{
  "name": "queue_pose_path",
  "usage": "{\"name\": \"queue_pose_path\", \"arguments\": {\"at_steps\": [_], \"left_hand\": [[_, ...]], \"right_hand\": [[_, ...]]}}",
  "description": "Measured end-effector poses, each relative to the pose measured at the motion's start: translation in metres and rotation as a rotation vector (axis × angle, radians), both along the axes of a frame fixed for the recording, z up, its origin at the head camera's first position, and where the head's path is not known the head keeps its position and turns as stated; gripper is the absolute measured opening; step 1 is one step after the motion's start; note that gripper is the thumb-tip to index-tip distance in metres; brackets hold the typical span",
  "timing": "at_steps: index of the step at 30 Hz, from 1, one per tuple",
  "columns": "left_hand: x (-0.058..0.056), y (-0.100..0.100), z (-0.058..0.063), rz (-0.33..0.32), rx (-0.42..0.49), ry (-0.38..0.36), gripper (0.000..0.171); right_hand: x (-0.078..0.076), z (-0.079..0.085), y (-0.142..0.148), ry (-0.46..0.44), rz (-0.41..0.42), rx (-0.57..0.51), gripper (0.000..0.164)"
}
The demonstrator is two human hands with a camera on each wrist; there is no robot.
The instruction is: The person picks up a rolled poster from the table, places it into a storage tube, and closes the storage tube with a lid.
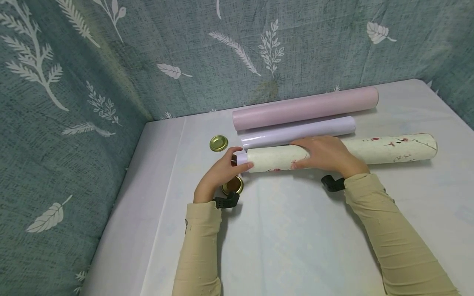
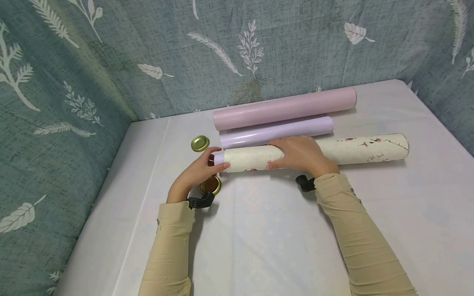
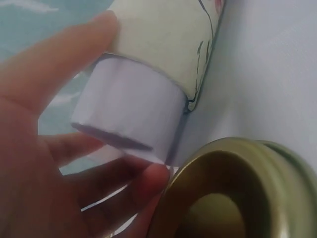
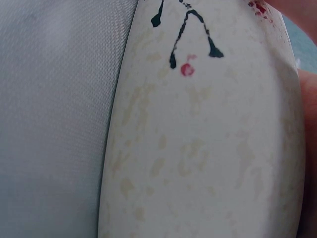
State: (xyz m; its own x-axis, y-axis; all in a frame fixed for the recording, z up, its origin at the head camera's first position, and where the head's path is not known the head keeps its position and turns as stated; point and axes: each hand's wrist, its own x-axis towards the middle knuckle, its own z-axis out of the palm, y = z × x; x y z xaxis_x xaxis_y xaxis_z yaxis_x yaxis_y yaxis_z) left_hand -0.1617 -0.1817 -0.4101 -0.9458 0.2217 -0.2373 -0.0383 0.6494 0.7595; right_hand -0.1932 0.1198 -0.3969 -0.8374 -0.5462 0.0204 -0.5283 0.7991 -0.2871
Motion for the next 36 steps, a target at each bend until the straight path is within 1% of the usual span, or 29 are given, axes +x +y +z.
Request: {"name": "queue_pose_path", "arguments": {"at_steps": [4, 13, 21, 25, 28, 33, 35, 36], "left_hand": [[0.0, 0.0, -0.001, -0.002, 0.024, 0.006, 0.073], [-0.002, 0.001, -0.004, -0.01, 0.038, 0.016, 0.066], [-0.001, 0.001, -0.003, -0.045, 0.067, 0.03, 0.057], [0.0, 0.001, -0.002, -0.078, 0.07, 0.041, 0.053], [0.002, 0.002, 0.002, -0.094, 0.067, 0.042, 0.049], [0.012, 0.009, 0.023, -0.099, 0.093, 0.024, 0.041], [0.014, 0.01, 0.028, -0.106, 0.105, 0.022, 0.04], [0.014, 0.01, 0.028, -0.107, 0.106, 0.022, 0.041]], "right_hand": [[0.0, 0.0, 0.0, -0.004, 0.0, -0.004, 0.08], [0.001, 0.0, 0.0, -0.005, -0.004, -0.005, 0.081], [0.002, -0.001, 0.0, 0.004, -0.003, -0.013, 0.079], [0.001, -0.002, 0.001, 0.002, -0.002, -0.007, 0.08], [0.0, -0.002, 0.001, -0.003, -0.005, -0.002, 0.08], [0.0, -0.002, 0.0, 0.013, 0.0, -0.002, 0.08], [-0.001, -0.003, 0.0, 0.02, 0.005, -0.001, 0.08], [-0.001, -0.003, 0.0, 0.024, 0.005, 0.0, 0.08]]}}
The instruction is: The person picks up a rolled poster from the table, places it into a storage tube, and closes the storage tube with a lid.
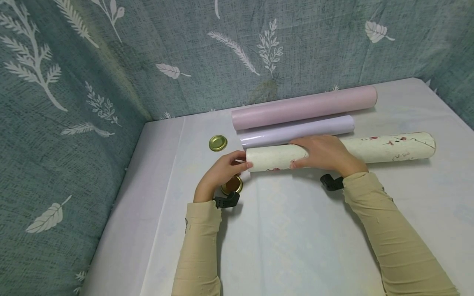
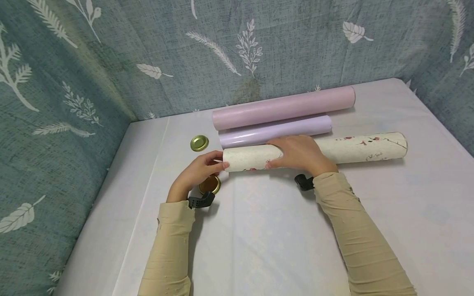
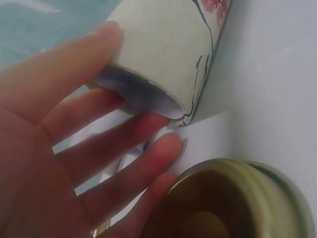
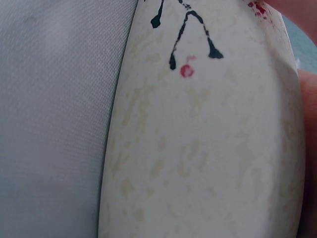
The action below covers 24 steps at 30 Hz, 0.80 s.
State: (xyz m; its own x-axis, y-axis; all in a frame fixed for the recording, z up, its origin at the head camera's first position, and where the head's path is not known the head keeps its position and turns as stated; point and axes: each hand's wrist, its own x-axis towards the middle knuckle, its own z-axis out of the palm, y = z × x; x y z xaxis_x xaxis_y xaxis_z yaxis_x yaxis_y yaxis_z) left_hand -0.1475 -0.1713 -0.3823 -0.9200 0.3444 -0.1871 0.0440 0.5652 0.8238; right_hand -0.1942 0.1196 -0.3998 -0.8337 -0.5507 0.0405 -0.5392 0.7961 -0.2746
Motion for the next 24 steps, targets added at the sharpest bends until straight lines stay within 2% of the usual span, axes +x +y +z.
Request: {"name": "queue_pose_path", "arguments": {"at_steps": [2, 8, 10, 17, 19, 21, 24], "left_hand": [[-0.002, -0.001, -0.004, -0.002, 0.003, -0.007, 0.043], [-0.015, -0.009, -0.029, -0.001, -0.005, 0.002, 0.049], [-0.016, -0.01, -0.032, -0.006, -0.001, 0.013, 0.049], [-0.001, -0.002, -0.003, -0.026, 0.016, 0.006, 0.037], [-0.001, -0.002, -0.004, -0.033, 0.027, 0.028, 0.035], [-0.002, -0.001, -0.004, -0.027, 0.046, 0.02, 0.033], [-0.007, -0.005, -0.016, -0.016, 0.057, 0.001, 0.035]], "right_hand": [[-0.001, 0.0, 0.0, 0.0, 0.002, -0.001, 0.08], [0.0, 0.001, 0.0, -0.003, 0.001, -0.005, 0.079], [0.001, 0.001, 0.0, -0.002, 0.001, -0.005, 0.08], [0.001, 0.002, 0.0, -0.003, -0.003, 0.003, 0.08], [0.0, 0.002, 0.0, -0.005, -0.002, 0.004, 0.08], [0.0, 0.002, 0.0, -0.003, -0.001, 0.001, 0.08], [0.001, 0.002, 0.0, -0.001, 0.001, -0.002, 0.079]]}}
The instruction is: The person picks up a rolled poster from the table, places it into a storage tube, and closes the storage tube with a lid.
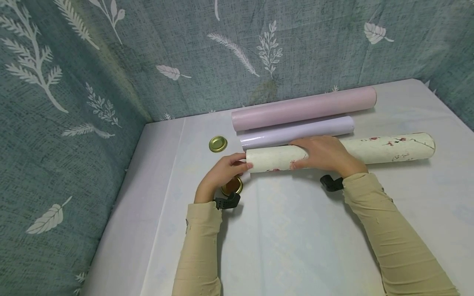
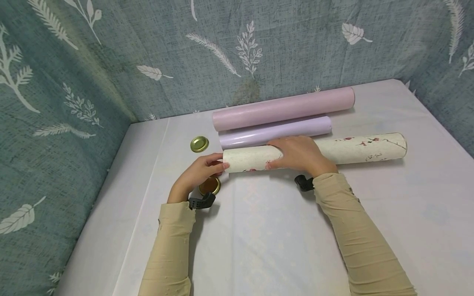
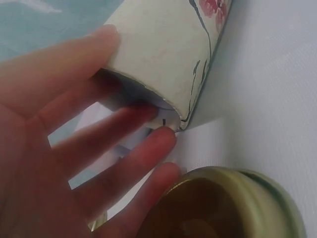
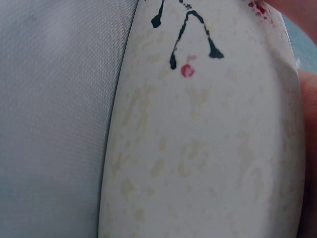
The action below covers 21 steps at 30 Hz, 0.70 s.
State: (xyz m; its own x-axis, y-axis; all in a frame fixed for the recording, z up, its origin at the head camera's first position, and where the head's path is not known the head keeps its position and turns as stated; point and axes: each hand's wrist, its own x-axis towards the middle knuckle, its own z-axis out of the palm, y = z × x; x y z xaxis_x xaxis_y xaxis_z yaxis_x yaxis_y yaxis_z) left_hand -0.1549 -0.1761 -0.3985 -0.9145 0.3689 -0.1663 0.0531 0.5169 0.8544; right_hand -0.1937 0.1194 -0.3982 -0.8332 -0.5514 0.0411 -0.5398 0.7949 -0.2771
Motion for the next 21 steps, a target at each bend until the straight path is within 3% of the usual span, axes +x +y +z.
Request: {"name": "queue_pose_path", "arguments": {"at_steps": [6, 17, 21], "left_hand": [[-0.007, -0.004, -0.017, 0.008, -0.005, 0.008, 0.039], [-0.007, -0.005, -0.019, 0.005, 0.01, 0.012, 0.043], [-0.007, -0.005, -0.017, 0.006, -0.021, 0.014, 0.046]], "right_hand": [[0.0, 0.0, 0.0, 0.0, -0.004, -0.003, 0.081], [0.001, 0.001, 0.0, -0.015, -0.002, -0.001, 0.08], [0.001, 0.001, 0.001, -0.02, -0.007, -0.005, 0.079]]}}
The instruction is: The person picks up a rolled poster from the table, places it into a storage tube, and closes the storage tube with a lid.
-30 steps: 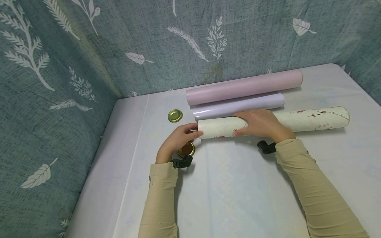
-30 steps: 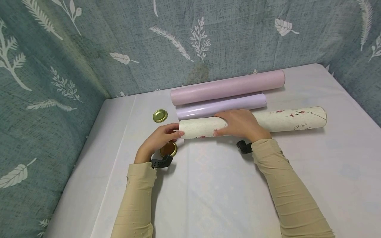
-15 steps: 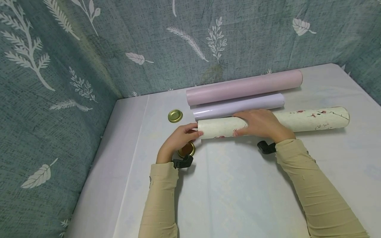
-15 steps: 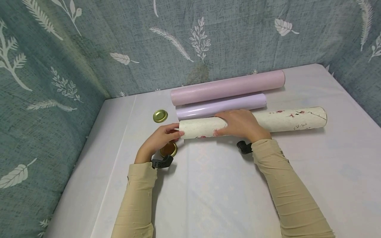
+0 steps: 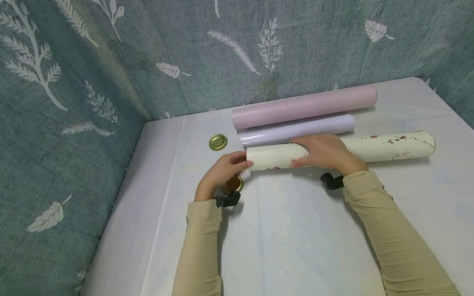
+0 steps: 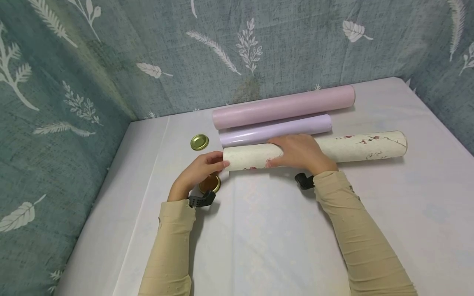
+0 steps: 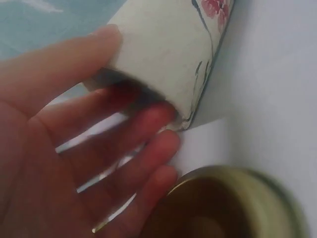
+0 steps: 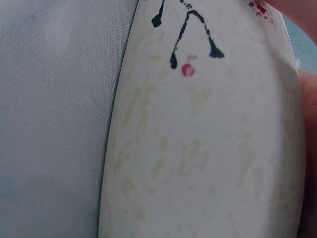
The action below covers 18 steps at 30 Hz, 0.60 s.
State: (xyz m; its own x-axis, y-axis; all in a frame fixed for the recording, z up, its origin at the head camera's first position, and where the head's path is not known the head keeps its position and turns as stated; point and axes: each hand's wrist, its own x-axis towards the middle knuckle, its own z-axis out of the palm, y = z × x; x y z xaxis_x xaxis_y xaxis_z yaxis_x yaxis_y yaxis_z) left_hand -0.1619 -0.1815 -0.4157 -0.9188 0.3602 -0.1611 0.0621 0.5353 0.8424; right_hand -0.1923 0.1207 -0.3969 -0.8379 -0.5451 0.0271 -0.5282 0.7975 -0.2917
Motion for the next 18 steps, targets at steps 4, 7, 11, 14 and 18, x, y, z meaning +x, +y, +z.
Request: {"name": "queue_pose_path", "arguments": {"at_steps": [4, 7, 11, 14, 18], "left_hand": [[0.002, -0.005, 0.005, -0.011, -0.054, 0.003, 0.041], [0.003, -0.012, 0.008, -0.037, -0.1, 0.004, 0.034], [0.004, -0.021, 0.011, -0.057, -0.173, -0.011, 0.029], [0.006, -0.026, 0.014, -0.056, -0.228, -0.035, 0.027], [0.007, -0.031, 0.016, -0.055, -0.289, -0.054, 0.024]], "right_hand": [[-0.001, 0.0, -0.001, -0.003, 0.0, 0.003, 0.079], [-0.001, 0.001, -0.001, -0.007, 0.001, 0.008, 0.08], [0.0, 0.001, -0.001, -0.014, -0.001, 0.016, 0.08], [0.0, 0.001, 0.0, -0.018, -0.005, 0.019, 0.08], [0.0, 0.001, -0.001, -0.013, -0.002, 0.014, 0.078]]}}
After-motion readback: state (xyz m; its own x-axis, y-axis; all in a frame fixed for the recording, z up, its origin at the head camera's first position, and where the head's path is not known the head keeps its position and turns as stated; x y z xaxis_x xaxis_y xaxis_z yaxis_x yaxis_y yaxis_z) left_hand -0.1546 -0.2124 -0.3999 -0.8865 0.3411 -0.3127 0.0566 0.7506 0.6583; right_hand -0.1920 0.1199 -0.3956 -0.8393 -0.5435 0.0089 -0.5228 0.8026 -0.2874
